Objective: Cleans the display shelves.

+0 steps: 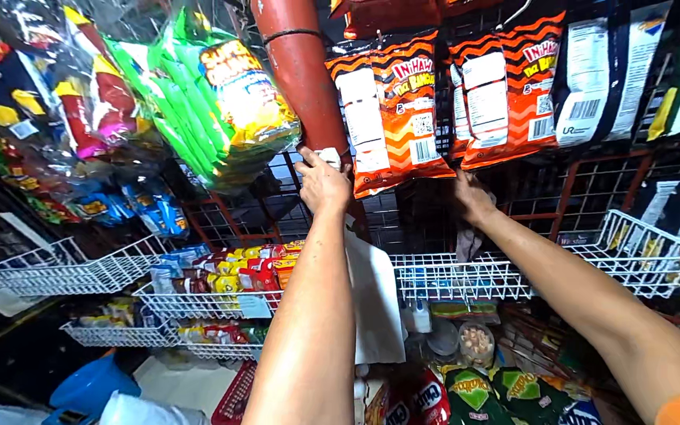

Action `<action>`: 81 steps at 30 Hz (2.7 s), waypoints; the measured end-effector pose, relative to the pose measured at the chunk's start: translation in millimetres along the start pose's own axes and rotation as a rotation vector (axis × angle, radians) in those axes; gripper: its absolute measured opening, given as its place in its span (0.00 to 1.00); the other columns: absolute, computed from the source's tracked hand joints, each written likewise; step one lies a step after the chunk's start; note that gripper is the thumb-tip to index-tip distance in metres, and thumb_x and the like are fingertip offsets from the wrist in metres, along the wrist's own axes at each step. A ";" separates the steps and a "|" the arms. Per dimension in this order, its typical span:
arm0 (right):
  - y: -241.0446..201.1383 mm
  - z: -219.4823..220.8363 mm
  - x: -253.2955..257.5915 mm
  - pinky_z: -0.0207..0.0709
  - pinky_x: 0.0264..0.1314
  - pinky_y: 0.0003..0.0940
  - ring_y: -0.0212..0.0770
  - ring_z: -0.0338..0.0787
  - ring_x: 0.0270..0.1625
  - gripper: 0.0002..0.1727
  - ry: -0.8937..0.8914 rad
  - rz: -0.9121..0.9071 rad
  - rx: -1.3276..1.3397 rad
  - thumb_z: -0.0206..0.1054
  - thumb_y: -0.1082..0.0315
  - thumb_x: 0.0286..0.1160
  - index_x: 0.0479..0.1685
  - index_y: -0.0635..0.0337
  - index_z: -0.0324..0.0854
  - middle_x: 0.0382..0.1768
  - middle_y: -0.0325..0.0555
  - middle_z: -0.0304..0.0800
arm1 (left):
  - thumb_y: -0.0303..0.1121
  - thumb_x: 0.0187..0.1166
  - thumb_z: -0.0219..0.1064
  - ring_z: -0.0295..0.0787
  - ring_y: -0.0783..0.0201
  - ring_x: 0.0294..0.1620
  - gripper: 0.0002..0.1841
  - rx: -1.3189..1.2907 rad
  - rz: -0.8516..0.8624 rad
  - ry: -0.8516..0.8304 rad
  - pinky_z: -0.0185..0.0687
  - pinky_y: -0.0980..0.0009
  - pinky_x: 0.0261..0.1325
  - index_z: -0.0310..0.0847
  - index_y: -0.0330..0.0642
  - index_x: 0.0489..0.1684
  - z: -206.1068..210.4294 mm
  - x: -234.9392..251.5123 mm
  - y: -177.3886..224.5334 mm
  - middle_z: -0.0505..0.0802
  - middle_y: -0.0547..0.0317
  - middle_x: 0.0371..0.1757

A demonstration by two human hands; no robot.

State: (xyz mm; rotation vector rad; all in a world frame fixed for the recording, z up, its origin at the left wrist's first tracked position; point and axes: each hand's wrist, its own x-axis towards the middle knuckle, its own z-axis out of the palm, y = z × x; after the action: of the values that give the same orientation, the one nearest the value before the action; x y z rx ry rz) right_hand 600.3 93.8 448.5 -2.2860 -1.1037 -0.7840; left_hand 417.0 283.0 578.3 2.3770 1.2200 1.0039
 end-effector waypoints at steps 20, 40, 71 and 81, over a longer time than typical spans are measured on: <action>152.5 -88.4 -80.5 0.71 0.77 0.65 0.70 0.73 0.82 0.24 0.153 0.109 -0.217 0.67 0.85 0.70 0.70 0.73 0.79 0.75 0.70 0.77 | 0.46 0.80 0.72 0.77 0.23 0.72 0.51 -0.071 0.029 0.061 0.75 0.33 0.67 0.37 0.34 0.94 4.9 1.1 -5.7 0.61 0.20 0.85; 179.4 -50.0 -75.4 0.68 0.80 0.61 0.66 0.75 0.80 0.17 -0.376 -0.168 -0.290 0.56 0.82 0.81 0.60 0.67 0.87 0.71 0.64 0.82 | 0.46 0.79 0.73 0.76 0.22 0.72 0.52 -0.080 0.020 0.047 0.73 0.32 0.68 0.35 0.34 0.94 3.3 1.0 -5.7 0.60 0.19 0.85; 93.4 -6.4 -43.8 0.71 0.75 0.62 0.72 0.79 0.72 0.17 -0.806 -0.787 -0.391 0.51 0.84 0.82 0.62 0.78 0.81 0.66 0.71 0.82 | 0.45 0.79 0.73 0.80 0.32 0.71 0.52 -0.072 0.023 0.023 0.77 0.40 0.67 0.36 0.36 0.95 0.6 0.1 -5.9 0.63 0.27 0.86; 103.1 28.5 -31.2 0.67 0.77 0.67 0.74 0.72 0.79 0.18 -0.979 -0.815 -0.388 0.53 0.83 0.81 0.61 0.73 0.84 0.73 0.67 0.80 | 0.47 0.79 0.71 0.83 0.35 0.68 0.52 -0.067 0.027 0.023 0.79 0.43 0.65 0.35 0.38 0.96 1.7 2.3 -7.6 0.63 0.30 0.86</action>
State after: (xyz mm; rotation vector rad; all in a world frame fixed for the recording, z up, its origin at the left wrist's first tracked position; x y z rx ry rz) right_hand 676.2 37.5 389.5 -2.5592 -2.6066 -0.0358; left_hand 414.6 289.5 574.1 2.3427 1.1460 1.0660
